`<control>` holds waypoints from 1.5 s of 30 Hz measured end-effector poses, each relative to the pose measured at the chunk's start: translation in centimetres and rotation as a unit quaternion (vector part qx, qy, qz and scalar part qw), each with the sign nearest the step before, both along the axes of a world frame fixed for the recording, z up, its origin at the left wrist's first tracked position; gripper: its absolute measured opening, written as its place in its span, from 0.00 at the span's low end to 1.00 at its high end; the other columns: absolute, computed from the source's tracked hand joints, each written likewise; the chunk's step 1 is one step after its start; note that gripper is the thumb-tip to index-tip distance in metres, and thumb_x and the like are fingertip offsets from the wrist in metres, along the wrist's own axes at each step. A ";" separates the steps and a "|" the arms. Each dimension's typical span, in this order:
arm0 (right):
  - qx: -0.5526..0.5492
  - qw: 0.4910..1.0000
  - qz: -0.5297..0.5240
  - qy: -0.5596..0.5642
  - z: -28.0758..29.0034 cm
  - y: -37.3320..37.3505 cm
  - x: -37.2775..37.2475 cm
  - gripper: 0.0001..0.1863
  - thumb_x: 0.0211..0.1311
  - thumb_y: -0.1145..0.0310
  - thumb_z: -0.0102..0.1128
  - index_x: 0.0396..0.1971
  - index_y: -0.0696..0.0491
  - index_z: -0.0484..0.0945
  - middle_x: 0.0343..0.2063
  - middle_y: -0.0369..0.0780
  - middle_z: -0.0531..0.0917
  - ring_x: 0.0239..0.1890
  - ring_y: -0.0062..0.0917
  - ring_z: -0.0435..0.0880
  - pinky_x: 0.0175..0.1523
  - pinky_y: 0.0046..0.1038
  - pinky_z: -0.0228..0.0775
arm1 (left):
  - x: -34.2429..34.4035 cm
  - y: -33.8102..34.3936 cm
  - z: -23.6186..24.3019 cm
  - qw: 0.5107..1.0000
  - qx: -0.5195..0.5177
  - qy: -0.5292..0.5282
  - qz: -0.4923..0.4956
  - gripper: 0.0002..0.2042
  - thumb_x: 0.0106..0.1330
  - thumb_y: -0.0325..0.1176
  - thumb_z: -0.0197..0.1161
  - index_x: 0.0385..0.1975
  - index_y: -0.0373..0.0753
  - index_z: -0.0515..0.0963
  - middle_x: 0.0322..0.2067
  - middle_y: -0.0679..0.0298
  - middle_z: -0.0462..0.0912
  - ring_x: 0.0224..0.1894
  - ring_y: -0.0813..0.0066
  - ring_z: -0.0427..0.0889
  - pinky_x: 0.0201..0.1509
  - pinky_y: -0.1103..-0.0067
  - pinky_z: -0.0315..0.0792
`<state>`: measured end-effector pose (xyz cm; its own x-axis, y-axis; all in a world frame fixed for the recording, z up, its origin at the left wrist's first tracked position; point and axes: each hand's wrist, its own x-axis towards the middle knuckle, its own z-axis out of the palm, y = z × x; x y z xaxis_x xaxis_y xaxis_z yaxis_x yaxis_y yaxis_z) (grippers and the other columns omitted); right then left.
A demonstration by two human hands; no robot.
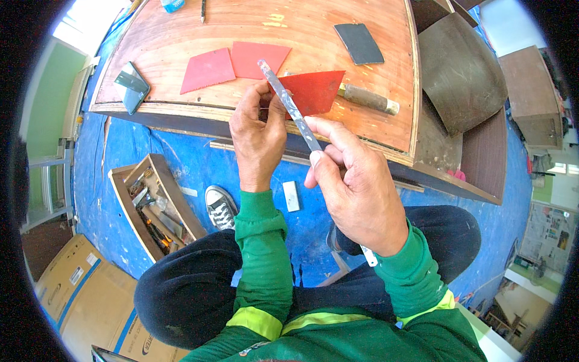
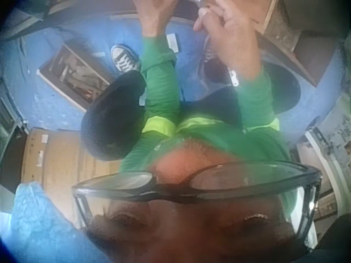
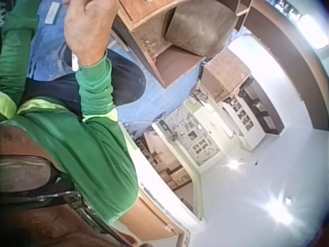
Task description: The person sits on the floor and uses a metal scoring tool to make a straight line on a red rectangular sheet. They hold the sheet in their left hand and score it with their right hand, then place the sheet on a nearby wooden surface and continue scoring.
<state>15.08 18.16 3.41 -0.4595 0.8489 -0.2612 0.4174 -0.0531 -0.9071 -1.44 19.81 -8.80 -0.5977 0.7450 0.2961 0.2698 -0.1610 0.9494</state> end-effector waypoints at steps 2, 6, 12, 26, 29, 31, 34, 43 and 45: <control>-0.007 1.000 -0.010 0.002 0.4 0.0 -0.2 0.24 0.83 0.79 0.57 0.75 0.57 0.77 0.28 0.36 0.86 0.32 0.15 0.82 0.40 0.23 0.74 | 0.0 0.0 0.0 1.000 0.002 -0.004 -0.003 0.09 0.79 0.23 0.70 0.54 0.32 0.87 0.37 0.58 0.92 0.38 0.71 0.91 0.44 0.72 0.84; 0.018 1.000 0.007 -0.008 -0.5 0.0 0.3 0.25 0.87 0.73 0.54 0.79 0.52 0.76 0.31 0.34 0.87 0.20 0.07 0.71 0.25 0.16 0.63 | 0.1 0.2 -0.3 1.000 0.011 -0.024 -0.004 0.09 0.76 0.23 0.73 0.52 0.32 0.87 0.37 0.54 0.92 0.37 0.64 0.95 0.43 0.70 0.86; 0.014 1.000 0.001 -0.017 -0.6 0.2 0.5 0.25 0.85 0.75 0.55 0.77 0.53 0.78 0.30 0.35 0.86 0.24 0.10 0.75 0.31 0.19 0.67 | 0.1 0.2 -0.3 0.999 0.017 -0.036 -0.012 0.09 0.76 0.21 0.72 0.53 0.32 0.86 0.38 0.54 0.93 0.38 0.65 0.95 0.43 0.71 0.86; 0.143 0.989 0.007 -0.048 -2.4 0.2 0.8 0.25 0.81 0.79 0.63 0.74 0.53 0.81 0.30 0.42 0.86 0.30 0.22 0.85 0.40 0.30 0.80 | 0.1 0.2 -0.6 0.998 0.039 -0.044 -0.016 0.09 0.76 0.20 0.71 0.52 0.33 0.86 0.38 0.56 0.93 0.38 0.67 0.96 0.43 0.72 0.87; 0.136 0.990 -0.002 -0.039 -2.5 0.0 0.7 0.25 0.80 0.79 0.64 0.74 0.53 0.81 0.30 0.42 0.86 0.30 0.23 0.85 0.39 0.31 0.80 | 0.2 0.3 -0.8 0.998 0.044 -0.038 -0.015 0.09 0.76 0.20 0.71 0.52 0.33 0.86 0.38 0.56 0.93 0.38 0.68 0.96 0.43 0.72 0.87; 0.136 0.990 -0.003 -0.039 -2.7 0.0 0.8 0.25 0.80 0.79 0.64 0.74 0.53 0.81 0.30 0.42 0.86 0.30 0.22 0.85 0.39 0.31 0.80 | 0.1 0.3 -1.0 0.999 0.043 -0.031 -0.013 0.09 0.76 0.19 0.71 0.52 0.33 0.86 0.38 0.56 0.93 0.38 0.68 0.96 0.43 0.72 0.87; 0.137 0.990 -0.001 -0.042 -2.6 0.0 0.7 0.25 0.81 0.79 0.64 0.74 0.54 0.81 0.30 0.42 0.85 0.30 0.22 0.85 0.39 0.30 0.79 | 0.0 0.3 -1.1 0.998 0.049 -0.032 -0.015 0.09 0.76 0.20 0.72 0.53 0.33 0.86 0.38 0.56 0.92 0.38 0.67 0.96 0.43 0.72 0.87; 0.271 0.957 0.018 -0.101 -0.4 -0.2 0.6 0.31 0.73 0.83 0.66 0.75 0.55 0.81 0.32 0.49 0.90 0.29 0.35 0.91 0.39 0.38 0.83 | 0.1 0.2 -1.1 0.999 0.038 -0.030 0.002 0.09 0.75 0.26 0.77 0.50 0.32 0.87 0.35 0.58 0.90 0.35 0.71 0.89 0.43 0.74 0.83; 0.314 0.943 0.041 -0.105 -0.5 -0.2 0.6 0.32 0.71 0.84 0.66 0.75 0.54 0.81 0.33 0.52 0.90 0.30 0.41 0.92 0.40 0.41 0.83 | 0.0 0.2 -1.0 0.998 0.040 -0.042 -0.003 0.09 0.76 0.27 0.77 0.50 0.33 0.88 0.35 0.58 0.89 0.35 0.71 0.89 0.42 0.74 0.83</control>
<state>15.70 17.97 2.88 -0.5239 0.8308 0.1880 0.5714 0.5065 -0.6457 -1.41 20.03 -9.80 -0.6180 0.7248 0.3044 0.1892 -0.2387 0.9525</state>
